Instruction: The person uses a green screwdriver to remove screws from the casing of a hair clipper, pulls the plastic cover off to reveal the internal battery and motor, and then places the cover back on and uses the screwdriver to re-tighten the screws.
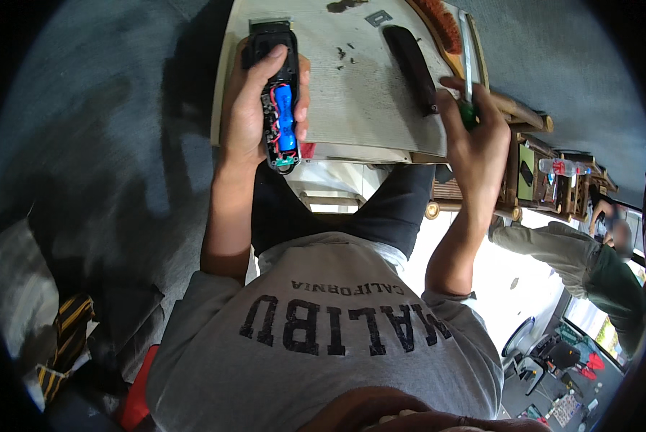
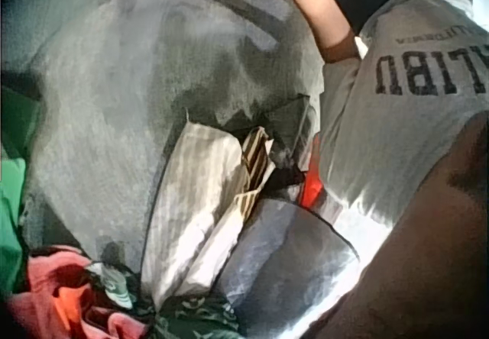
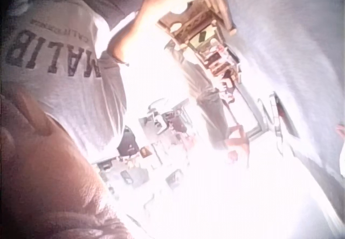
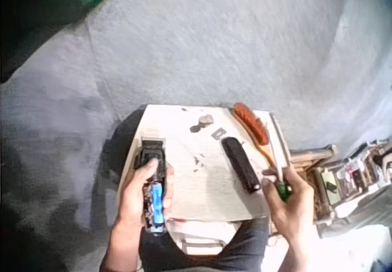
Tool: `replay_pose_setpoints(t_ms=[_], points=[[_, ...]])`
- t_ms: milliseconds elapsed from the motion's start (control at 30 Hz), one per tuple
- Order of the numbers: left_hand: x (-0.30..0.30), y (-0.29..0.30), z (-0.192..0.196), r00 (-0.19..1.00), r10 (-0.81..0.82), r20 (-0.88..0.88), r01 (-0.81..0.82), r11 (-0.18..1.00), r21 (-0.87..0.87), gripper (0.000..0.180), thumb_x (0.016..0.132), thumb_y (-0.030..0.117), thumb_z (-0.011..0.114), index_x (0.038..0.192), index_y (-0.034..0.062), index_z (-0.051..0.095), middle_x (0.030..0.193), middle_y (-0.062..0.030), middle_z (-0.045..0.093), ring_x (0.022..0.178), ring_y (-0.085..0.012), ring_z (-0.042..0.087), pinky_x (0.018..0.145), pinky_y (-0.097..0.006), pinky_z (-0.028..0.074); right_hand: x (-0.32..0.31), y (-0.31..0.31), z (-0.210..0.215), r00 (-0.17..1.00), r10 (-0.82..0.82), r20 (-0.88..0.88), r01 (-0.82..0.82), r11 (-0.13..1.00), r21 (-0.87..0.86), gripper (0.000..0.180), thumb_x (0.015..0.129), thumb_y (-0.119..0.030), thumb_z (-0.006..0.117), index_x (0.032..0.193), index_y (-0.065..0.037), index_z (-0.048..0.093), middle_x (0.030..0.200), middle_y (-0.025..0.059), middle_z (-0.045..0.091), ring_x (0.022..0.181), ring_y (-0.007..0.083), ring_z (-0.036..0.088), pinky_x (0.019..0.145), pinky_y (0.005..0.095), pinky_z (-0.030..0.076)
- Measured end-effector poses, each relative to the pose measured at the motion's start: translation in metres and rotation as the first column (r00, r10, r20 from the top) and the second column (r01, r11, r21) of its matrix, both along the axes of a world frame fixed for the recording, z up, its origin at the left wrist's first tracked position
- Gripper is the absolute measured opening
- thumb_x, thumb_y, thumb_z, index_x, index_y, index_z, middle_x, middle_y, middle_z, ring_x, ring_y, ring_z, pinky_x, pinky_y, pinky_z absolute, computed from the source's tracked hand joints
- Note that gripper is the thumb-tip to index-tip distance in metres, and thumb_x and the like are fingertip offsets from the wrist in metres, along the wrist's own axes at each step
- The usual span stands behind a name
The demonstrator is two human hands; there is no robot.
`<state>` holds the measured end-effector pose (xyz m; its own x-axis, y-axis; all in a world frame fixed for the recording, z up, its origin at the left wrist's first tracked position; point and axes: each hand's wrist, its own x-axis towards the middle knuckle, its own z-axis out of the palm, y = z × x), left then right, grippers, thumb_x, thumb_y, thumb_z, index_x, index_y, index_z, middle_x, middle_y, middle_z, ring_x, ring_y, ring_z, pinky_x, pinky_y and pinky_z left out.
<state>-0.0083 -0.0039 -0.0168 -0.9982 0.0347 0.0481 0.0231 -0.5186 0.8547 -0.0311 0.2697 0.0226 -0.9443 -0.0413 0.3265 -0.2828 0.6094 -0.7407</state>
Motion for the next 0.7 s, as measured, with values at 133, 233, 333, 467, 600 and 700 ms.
replay_pose_setpoints(t_ms=[133, 233, 333, 467, 600, 700], points=[[0.007, 0.006, 0.004, 0.994, 0.057, 0.097, -0.054, 0.998, -0.028, 0.049, 0.114, 0.046, 0.045, 0.102, 0.0005, 0.06, 0.059, -0.0077, 0.056, 0.039, -0.0147, 0.052, 0.039, -0.025, 0.046, 0.023, 0.034, -0.01, 0.974, -0.101, 0.204, 0.125, 0.986, -0.111, 0.021, 0.104, -0.017, 0.074, 0.118, -0.002, 0.077, 0.072, -0.0028, 0.06, 0.067, 0.0033, 0.049, 0.061, 0.0226, 0.039], [0.005, 0.007, 0.004, 0.994, 0.041, 0.102, -0.041, 0.999, -0.007, 0.047, 0.112, 0.045, 0.05, 0.098, 0.0017, 0.061, 0.057, -0.0098, 0.059, 0.039, -0.0176, 0.057, 0.039, -0.027, 0.048, 0.027, 0.047, -0.034, 0.978, -0.087, 0.189, 0.125, 0.972, -0.199, 0.021, 0.104, -0.014, 0.075, 0.121, -0.001, 0.076, 0.076, -0.0042, 0.062, 0.069, 0.002, 0.049, 0.063, 0.0206, 0.037], [0.003, 0.014, 0.005, 0.987, 0.084, 0.136, -0.074, 0.994, -0.077, 0.046, 0.112, 0.044, 0.049, 0.097, 0.0023, 0.06, 0.056, -0.0096, 0.058, 0.038, -0.0177, 0.056, 0.039, -0.027, 0.048, 0.025, 0.042, -0.033, 0.974, -0.106, 0.198, 0.145, 0.97, -0.197, 0.023, 0.102, -0.012, 0.076, 0.122, 0.0, 0.075, 0.076, -0.0029, 0.063, 0.069, 0.0034, 0.05, 0.065, 0.0222, 0.039], [0.001, 0.021, 0.01, 0.984, 0.155, 0.084, -0.138, 0.974, -0.181, 0.044, 0.114, 0.037, 0.045, 0.097, -0.0015, 0.059, 0.056, -0.009, 0.054, 0.036, -0.0151, 0.049, 0.036, -0.026, 0.044, 0.016, 0.044, -0.028, 0.984, -0.054, 0.169, 0.053, 0.999, 0.013, 0.033, 0.1, -0.021, 0.081, 0.126, -0.001, 0.076, 0.082, 0.0017, 0.068, 0.072, 0.0074, 0.058, 0.065, 0.0241, 0.045], [0.001, 0.024, 0.011, 0.978, 0.193, 0.08, -0.173, 0.962, -0.209, 0.043, 0.114, 0.034, 0.043, 0.097, -0.0034, 0.057, 0.055, -0.0084, 0.052, 0.034, -0.0143, 0.046, 0.034, -0.025, 0.043, 0.012, 0.026, -0.014, 0.993, -0.05, 0.11, 0.028, 0.981, 0.192, 0.042, 0.09, -0.022, 0.089, 0.125, -0.002, 0.077, 0.097, 0.0114, 0.073, 0.082, 0.0211, 0.071, 0.075, 0.0367, 0.056], [-0.003, 0.03, 0.014, 0.952, 0.288, 0.103, -0.273, 0.951, -0.143, 0.042, 0.113, 0.032, 0.048, 0.098, -0.0063, 0.053, 0.078, -0.0122, 0.058, 0.039, -0.0128, 0.052, 0.034, -0.026, 0.049, 0.008, 0.018, -0.012, 0.997, -0.021, 0.081, -0.001, 0.963, 0.27, 0.045, 0.088, -0.024, 0.09, 0.127, -0.005, 0.076, 0.094, 0.0105, 0.072, 0.079, 0.0224, 0.072, 0.07, 0.0402, 0.058]])
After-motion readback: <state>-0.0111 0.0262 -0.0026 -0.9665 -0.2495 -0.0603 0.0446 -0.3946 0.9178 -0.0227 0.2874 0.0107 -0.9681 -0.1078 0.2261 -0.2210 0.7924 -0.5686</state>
